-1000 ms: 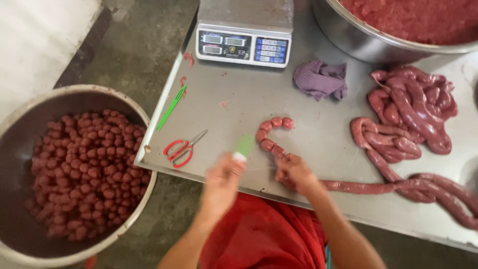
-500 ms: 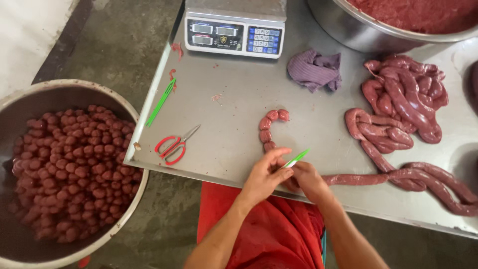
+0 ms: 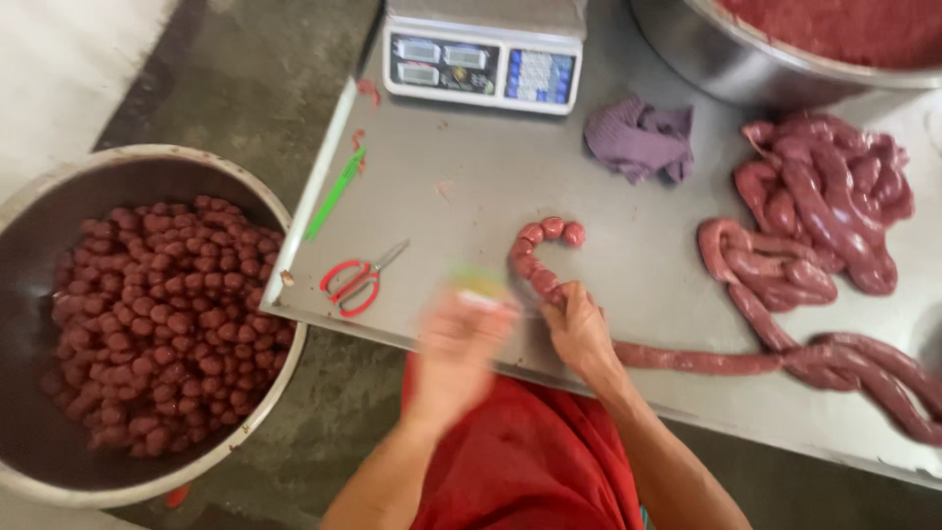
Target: The person ties off sections of a long, filled sausage casing using a green plastic tool to create individual links. They then use scissors to cut the casing between the tied sections, separating the links. The finished sausage links are placed into a large metal bowl on the left side of the workspace.
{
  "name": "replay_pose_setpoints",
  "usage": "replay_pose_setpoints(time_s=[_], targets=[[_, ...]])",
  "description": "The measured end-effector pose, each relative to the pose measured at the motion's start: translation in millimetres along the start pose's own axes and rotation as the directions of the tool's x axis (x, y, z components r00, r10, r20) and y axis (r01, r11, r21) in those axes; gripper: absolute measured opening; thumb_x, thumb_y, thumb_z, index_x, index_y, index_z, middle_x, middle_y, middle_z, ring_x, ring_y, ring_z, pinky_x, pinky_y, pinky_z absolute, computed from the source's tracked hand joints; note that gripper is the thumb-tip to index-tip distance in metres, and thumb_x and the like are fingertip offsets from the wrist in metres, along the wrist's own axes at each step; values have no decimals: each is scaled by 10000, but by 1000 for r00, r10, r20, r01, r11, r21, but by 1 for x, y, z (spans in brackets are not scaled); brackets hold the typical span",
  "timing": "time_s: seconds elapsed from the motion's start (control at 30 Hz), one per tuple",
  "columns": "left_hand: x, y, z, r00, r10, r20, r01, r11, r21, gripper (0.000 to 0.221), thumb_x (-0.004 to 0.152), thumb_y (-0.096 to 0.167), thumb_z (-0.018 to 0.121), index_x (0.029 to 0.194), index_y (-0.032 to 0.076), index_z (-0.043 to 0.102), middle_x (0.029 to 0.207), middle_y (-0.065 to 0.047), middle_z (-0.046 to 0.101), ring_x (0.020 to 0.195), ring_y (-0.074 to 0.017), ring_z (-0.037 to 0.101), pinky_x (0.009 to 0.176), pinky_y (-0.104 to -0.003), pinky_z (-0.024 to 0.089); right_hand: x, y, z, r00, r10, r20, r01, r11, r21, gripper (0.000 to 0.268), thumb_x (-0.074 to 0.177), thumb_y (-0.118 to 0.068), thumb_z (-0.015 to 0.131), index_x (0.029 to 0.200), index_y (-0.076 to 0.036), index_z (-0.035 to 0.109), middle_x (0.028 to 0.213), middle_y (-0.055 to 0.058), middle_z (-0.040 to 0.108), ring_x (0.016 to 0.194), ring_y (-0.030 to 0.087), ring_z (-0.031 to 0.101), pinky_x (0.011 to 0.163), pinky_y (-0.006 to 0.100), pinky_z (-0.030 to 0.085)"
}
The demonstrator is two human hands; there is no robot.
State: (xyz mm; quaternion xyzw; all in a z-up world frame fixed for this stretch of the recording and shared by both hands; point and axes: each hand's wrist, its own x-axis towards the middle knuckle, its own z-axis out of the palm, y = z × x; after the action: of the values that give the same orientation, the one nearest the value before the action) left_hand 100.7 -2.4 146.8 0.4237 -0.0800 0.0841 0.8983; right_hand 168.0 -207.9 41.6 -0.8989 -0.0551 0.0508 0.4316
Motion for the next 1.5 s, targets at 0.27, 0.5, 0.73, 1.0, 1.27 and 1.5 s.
replay_pose_setpoints(time_s=[0.27,0.5,0.73,1.0,1.27,1.5], targets=[[-13,10,-24,928,-128,350,-343,71,936,379,855,66,671,1231,59,716,1035,-168,695,939,-364,651,821,-438,526,-45,-56,-93,909,-219,354,149,965,214,200,900,-263,707,1007,-98,742,930,54,738,827,206,718,807,365,577],[-72,27,-108,760,-377,-530,615,154,773,290,960,298,627,1168,141,755,772,-210,712,732,-422,659,684,-528,547,-53,2,-61,949,-313,-31,237,778,-581,473,766,-392,758,1103,-68,684,1017,131,684,1077,343,546,952,578,366],[-58,-80,-36,909,-384,-163,134,-101,986,250,964,322,647,1061,103,718,1038,-148,702,938,-372,681,730,-505,545,-43,15,-31,987,-21,-162,-13,979,-204,331,945,-214,682,1211,-23,639,1067,188,677,954,370,646,837,463,520],[147,-170,-41,988,-109,108,-106,32,994,218,948,131,616,1100,161,768,1190,-169,659,1128,-375,626,992,-457,516,-26,-27,48,961,-237,-140,233,971,-46,293,903,-95,676,1178,-8,629,1078,214,662,975,380,638,853,447,522],[75,-210,22,819,-550,162,-349,-254,902,479,769,337,797,1148,60,699,1097,-171,695,969,-304,700,721,-466,569,-41,-2,48,961,-268,-69,273,958,89,458,839,-88,718,1261,-2,561,1104,195,645,990,360,623,867,415,508],[123,-157,-24,953,-302,-9,292,914,282,184,1009,122,631,1187,75,642,960,10,713,766,-95,663,723,-299,567,-46,-17,11,971,-207,-116,215,975,59,294,925,-89,682,1201,9,653,1161,149,674,1035,256,650,877,338,523]])
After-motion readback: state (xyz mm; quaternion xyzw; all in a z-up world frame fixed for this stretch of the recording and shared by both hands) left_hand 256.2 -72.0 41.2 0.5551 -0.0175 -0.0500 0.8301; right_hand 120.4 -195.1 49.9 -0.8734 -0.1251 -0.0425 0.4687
